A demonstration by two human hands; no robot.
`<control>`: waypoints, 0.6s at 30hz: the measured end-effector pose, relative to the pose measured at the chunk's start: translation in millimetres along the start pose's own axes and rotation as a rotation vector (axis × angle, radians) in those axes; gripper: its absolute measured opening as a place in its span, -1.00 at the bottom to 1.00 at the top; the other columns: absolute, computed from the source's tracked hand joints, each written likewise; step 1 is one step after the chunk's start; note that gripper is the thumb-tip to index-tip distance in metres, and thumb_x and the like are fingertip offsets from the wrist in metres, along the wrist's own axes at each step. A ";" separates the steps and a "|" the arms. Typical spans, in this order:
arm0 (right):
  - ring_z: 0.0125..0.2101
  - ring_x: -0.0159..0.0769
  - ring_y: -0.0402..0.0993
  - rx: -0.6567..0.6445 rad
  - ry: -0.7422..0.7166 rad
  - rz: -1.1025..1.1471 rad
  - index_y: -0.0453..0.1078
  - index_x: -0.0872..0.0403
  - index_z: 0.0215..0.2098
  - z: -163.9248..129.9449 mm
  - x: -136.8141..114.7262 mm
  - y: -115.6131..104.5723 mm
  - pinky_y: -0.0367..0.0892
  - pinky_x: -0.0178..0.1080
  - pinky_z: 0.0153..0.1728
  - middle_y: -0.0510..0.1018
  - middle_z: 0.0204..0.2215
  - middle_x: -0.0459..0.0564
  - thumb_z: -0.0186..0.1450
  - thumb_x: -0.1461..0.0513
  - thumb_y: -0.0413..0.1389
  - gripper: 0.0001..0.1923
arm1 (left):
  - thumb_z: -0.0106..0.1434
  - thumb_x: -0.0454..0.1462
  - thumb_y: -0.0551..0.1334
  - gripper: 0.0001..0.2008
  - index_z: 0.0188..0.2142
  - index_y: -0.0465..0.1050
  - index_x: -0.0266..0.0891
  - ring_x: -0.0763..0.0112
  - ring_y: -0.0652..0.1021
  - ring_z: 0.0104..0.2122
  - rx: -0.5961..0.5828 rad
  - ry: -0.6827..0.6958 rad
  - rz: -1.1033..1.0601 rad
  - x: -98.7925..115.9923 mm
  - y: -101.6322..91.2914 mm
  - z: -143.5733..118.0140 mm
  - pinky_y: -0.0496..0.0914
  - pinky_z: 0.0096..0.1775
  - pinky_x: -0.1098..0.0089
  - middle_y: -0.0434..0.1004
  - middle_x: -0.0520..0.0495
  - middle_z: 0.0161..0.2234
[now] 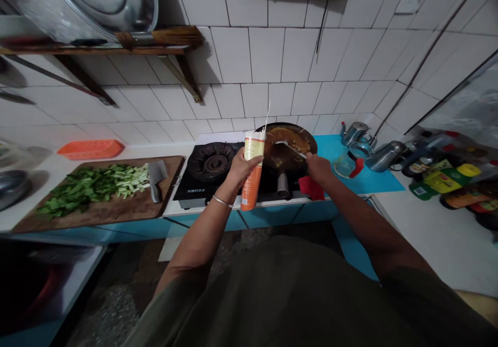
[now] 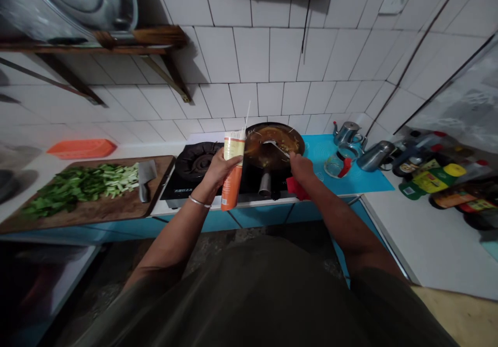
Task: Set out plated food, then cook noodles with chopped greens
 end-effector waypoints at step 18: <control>-0.17 -0.12 0.53 0.018 0.052 0.010 0.31 0.19 0.06 -27.8 17.2 8.3 0.25 -0.25 -0.26 0.56 -0.14 0.23 0.48 0.24 -0.20 -0.66 | -0.12 -0.14 0.45 -0.53 -0.24 0.40 -0.28 0.46 0.42 -0.42 0.012 0.009 0.026 -2.7 0.8 -11.7 0.30 -0.31 0.42 0.48 0.02 -0.36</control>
Point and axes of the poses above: each hand's wrist, its own z-axis towards the middle knuckle, its own y-axis out of the palm, x = y × z, the point moved 7 cm from there along z, towards the middle knuckle
